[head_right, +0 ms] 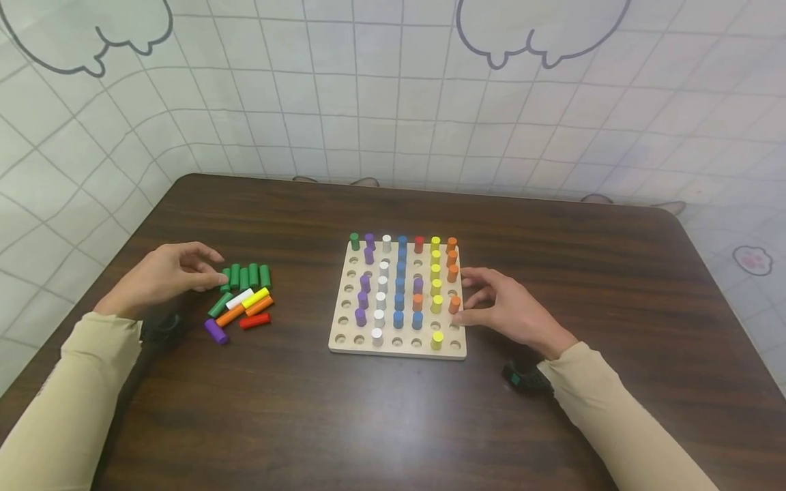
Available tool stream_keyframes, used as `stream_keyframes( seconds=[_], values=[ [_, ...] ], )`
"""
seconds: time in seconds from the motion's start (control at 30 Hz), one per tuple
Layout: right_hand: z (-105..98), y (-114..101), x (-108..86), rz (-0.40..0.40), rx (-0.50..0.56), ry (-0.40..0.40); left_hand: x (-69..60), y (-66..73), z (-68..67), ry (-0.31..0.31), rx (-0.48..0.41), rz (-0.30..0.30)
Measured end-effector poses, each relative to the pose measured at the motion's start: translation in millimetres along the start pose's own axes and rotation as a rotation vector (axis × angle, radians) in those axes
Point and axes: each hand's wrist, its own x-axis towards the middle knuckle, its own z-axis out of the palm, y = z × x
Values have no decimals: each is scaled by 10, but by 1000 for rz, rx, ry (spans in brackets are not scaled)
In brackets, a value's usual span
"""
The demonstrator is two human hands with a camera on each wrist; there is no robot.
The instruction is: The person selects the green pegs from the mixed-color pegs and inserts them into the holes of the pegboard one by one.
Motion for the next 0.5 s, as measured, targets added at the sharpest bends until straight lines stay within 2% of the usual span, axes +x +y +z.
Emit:
stream_keyframes(
  seconds=[0.37, 0.5],
  values=[
    [-3, -8, -8, -5, 0, -3, 21, 21, 30, -56, -91, -1],
    [0, -2, -6, -4, -2, -2, 21, 58, 49, -58, -92, -13]
  ],
)
